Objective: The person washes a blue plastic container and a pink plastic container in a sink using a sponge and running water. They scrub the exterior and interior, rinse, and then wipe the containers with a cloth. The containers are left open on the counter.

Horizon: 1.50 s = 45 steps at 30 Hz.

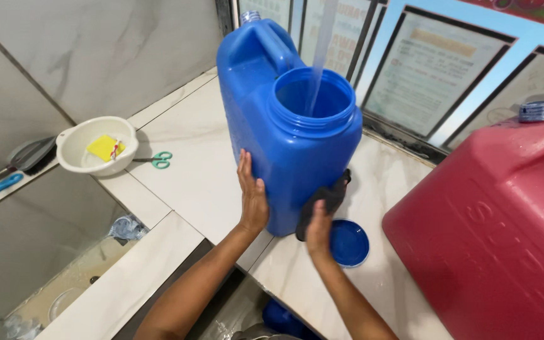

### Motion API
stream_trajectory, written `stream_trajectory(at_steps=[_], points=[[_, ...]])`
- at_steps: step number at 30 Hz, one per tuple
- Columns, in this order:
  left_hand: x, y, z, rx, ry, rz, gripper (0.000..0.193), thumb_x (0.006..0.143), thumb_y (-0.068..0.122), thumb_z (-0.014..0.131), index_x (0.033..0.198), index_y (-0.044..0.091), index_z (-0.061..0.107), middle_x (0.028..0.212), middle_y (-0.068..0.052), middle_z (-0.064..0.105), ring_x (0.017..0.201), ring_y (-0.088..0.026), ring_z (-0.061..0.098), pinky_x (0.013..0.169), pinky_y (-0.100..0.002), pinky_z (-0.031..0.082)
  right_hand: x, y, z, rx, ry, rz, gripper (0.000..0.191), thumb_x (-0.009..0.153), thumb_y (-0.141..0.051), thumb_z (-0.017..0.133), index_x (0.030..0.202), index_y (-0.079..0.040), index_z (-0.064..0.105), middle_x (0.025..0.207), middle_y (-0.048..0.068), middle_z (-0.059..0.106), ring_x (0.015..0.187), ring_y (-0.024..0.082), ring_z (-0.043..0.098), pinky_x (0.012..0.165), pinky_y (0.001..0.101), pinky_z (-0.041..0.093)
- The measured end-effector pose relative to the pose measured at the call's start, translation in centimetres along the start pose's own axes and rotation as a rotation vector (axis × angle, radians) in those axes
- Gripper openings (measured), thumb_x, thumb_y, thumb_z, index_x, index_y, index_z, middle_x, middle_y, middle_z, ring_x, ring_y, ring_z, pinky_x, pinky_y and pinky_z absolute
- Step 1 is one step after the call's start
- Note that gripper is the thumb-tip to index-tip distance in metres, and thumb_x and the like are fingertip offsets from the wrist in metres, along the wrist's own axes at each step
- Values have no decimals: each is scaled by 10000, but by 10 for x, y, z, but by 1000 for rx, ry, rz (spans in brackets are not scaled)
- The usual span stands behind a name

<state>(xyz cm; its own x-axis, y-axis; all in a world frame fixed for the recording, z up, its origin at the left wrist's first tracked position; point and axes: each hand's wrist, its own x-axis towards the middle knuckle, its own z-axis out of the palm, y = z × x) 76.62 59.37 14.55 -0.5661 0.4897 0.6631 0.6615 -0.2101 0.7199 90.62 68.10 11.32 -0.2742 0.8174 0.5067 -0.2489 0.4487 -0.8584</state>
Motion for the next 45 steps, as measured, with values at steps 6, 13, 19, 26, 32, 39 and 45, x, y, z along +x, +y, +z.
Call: stream_trajectory(at_steps=[6,13,19,26,32,39,45], points=[[-22,52,-63,212,-47,338,588,1098,389,317,1612,106,279,1666,-186,261,1583,-356,234,1317,-516,194,-4,-77,99,-773,10,-651,851,1098,-406,515,1665,-56,-14,1682,258,-177,1522,551,-176,1223,741,-51],[10,49,-53,-391,-289,-201,762,1103,493,172,1629,-49,69,1730,-265,-33,1620,-423,-20,1291,-525,42,-20,-74,83,-1012,-384,-523,751,984,-238,599,1608,-33,234,1676,266,-1,1509,553,-72,1181,724,62],[-37,-56,27,-106,50,-174,788,1096,545,187,1638,-4,24,1732,-250,-47,1611,-394,-96,1283,-525,-4,-8,-37,23,-286,49,-429,711,1062,-305,469,1632,-1,172,1685,155,177,1573,329,248,1302,484,219],[-3,-103,12,-38,226,36,646,1153,496,149,1673,115,99,1760,-197,62,1640,-402,90,1341,-552,24,53,-9,32,-123,206,-193,781,1125,-564,279,1675,-50,71,1764,176,56,1650,320,83,1342,445,77],[204,-42,-31,65,-55,395,498,1077,346,368,1403,48,598,1517,-156,537,1481,-382,408,1275,-517,274,50,2,40,-108,275,-167,864,1082,-655,260,1673,-62,52,1762,174,37,1641,316,97,1335,453,97],[323,-6,-34,510,-874,625,384,1066,228,394,1177,44,713,1315,-176,682,1241,-354,625,1085,-427,456,57,9,36,-139,290,-206,890,1078,-674,277,1668,-42,64,1759,182,52,1639,329,101,1337,468,89],[250,-55,-45,88,-231,471,429,1029,367,453,1241,83,694,1479,-122,628,1438,-345,519,1233,-457,345,51,0,43,-181,281,-233,842,1112,-636,248,1676,-42,53,1767,179,48,1653,325,104,1361,469,86]])
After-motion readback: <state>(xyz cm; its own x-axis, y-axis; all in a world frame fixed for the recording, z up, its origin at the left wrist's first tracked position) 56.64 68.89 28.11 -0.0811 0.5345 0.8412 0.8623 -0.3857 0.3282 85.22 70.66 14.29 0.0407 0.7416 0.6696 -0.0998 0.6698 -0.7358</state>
